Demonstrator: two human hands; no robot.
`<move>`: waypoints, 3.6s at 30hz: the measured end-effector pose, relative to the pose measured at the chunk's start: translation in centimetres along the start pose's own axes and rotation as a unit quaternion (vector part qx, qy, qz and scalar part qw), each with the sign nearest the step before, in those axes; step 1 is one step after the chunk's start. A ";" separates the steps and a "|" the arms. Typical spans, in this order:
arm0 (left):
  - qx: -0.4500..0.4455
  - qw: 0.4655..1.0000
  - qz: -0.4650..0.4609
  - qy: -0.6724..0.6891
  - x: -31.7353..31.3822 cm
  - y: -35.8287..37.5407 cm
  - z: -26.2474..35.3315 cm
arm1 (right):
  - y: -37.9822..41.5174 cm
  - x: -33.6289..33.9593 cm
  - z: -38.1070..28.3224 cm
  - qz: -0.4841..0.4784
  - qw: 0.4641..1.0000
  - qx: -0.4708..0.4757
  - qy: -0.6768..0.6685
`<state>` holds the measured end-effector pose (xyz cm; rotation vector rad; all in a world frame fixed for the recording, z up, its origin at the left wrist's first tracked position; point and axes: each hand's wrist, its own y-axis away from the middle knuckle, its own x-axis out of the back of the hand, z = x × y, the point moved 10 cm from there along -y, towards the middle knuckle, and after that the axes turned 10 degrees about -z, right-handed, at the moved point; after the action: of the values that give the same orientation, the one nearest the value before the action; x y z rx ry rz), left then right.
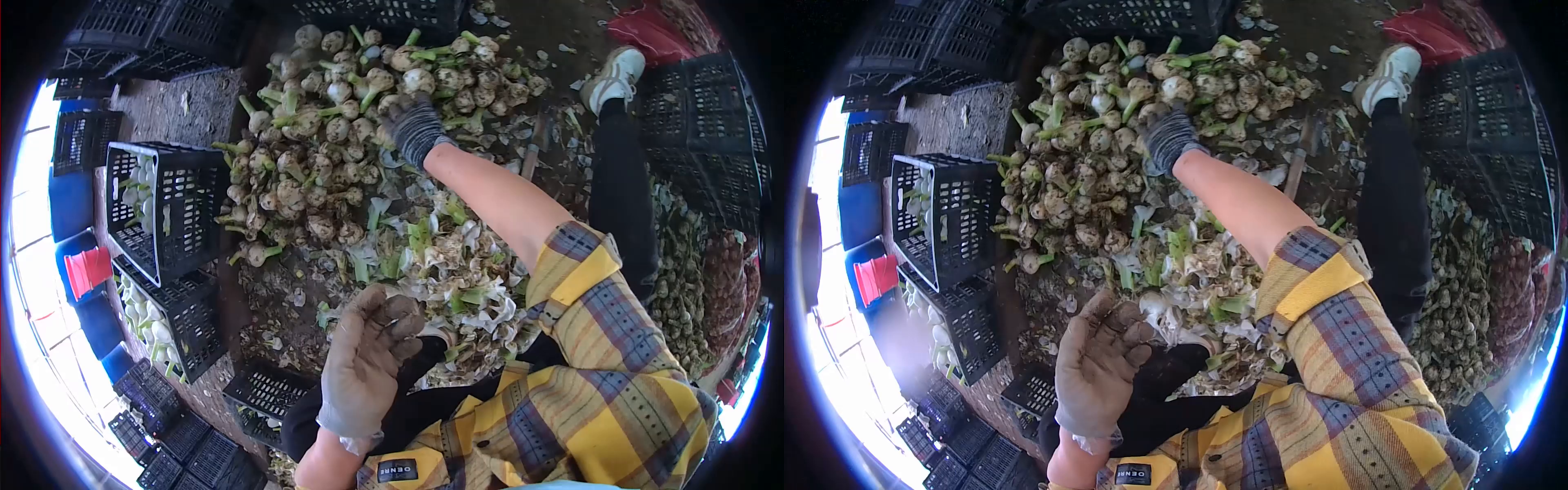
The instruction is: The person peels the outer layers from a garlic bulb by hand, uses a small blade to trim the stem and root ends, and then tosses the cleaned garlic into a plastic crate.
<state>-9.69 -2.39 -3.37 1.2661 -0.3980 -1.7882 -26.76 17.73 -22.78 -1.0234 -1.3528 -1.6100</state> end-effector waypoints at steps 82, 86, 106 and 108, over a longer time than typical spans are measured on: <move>-0.159 0.918 -0.006 -0.364 10.1 -18.6 4.0 | 4.0 -3.0 -4.3 -0.199 0.768 0.120 -0.597; -0.261 0.927 -0.001 -0.270 11.2 -18.4 6.8 | 6.2 2.8 -7.6 -0.207 0.559 0.148 -0.789; -0.301 0.840 0.145 -0.427 12.6 -14.0 9.1 | 5.5 4.9 -11.1 -0.047 0.817 0.208 -0.536; -0.311 0.837 0.142 -0.427 12.6 -13.9 9.0 | 6.0 5.5 -11.3 -0.006 0.814 0.245 -0.527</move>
<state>-25.25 -6.68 -16.50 -0.0956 -0.4037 -1.9035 -24.31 5.42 -16.70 -1.6349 -2.3117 -0.5078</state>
